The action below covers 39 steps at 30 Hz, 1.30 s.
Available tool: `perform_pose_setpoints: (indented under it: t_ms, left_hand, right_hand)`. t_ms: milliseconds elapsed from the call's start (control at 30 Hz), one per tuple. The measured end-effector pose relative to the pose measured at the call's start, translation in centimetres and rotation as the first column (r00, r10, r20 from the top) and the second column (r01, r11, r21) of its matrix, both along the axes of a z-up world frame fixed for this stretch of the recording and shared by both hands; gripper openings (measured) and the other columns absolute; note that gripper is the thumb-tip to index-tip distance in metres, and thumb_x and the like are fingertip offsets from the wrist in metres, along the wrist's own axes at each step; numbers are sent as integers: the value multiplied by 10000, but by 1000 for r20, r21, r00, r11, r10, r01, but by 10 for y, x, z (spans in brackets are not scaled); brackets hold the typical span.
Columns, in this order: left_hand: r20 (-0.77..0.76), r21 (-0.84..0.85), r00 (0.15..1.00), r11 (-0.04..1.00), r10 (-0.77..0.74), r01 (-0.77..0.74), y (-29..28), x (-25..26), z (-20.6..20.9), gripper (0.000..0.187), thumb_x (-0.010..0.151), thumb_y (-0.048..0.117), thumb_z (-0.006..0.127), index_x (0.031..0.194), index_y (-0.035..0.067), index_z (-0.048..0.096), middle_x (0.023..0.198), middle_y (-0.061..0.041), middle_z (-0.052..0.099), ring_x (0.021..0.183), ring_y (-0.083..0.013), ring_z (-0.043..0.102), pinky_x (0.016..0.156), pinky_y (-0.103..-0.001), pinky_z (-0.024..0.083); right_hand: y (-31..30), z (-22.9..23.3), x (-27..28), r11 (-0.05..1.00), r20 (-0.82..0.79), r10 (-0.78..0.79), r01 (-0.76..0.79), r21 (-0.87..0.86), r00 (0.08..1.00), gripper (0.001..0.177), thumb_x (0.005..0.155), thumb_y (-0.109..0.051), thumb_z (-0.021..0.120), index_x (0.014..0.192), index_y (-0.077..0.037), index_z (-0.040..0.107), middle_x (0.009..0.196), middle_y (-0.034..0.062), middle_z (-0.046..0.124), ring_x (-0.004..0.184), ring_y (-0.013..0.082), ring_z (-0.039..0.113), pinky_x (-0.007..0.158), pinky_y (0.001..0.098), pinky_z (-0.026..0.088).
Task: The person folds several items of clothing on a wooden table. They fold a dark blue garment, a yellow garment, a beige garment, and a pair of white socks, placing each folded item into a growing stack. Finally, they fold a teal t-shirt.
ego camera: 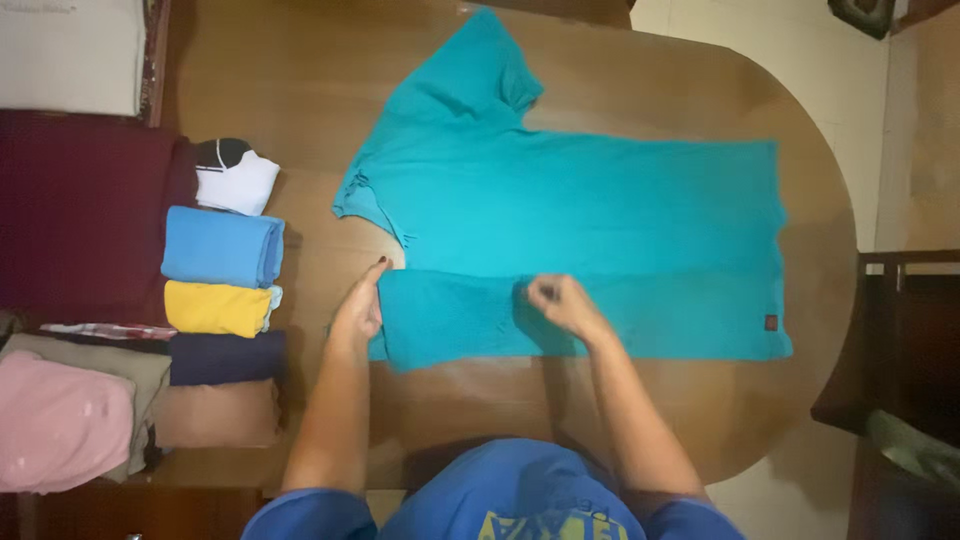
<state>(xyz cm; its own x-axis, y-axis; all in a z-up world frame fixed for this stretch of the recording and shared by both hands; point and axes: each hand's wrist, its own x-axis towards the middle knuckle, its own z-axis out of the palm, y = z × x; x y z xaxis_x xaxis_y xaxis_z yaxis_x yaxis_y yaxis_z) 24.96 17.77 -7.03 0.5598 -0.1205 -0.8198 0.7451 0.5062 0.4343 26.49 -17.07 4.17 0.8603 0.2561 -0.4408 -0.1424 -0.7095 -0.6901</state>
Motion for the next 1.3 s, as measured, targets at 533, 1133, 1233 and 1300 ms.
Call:
perform_pose_setpoints:
  t_ms: [533,1133,1233,1300]
  left_hand:
    - [229,293,948,913,222,-285,4,-25,-69,227,994,174,737,1143,37,637,864,-82,603,683,-190,441,545,-312,352]
    - [-58,977,573,-164,-818,-135,-87,-74,42,747,932,412,617,1571,104,383,1667,-202,229,1533,-416,193,1188,-685,145]
    - [-9,976,552,-128,-834,-177,-90,-77,59,752,880,400,661,1525,90,429,1645,-234,247,1517,-441,200,1176,-676,152]
    - [71,968,476,-55,-876,-245,-92,-86,70,716,842,361,684,1486,115,493,1635,-227,263,1519,-444,200,1183,-651,167]
  right_hand:
    - [24,-67,1,987,-40,-152,154,35,988,616,785,-112,859,1323,-146,563,725,78,559,674,151,521,619,347,481]
    - [33,-42,-60,895,543,325,-67,-441,774,671,966,-332,605,1526,-42,375,1580,264,295,1460,449,263,1120,645,212]
    - [-20,-58,-67,910,553,85,161,-381,829,634,958,-254,633,1526,-74,417,1575,237,362,1474,445,316,1151,614,262]
    - [-75,-69,-75,888,689,5,315,-337,724,617,925,-192,656,1499,-58,474,1536,249,411,1426,444,383,1136,580,327]
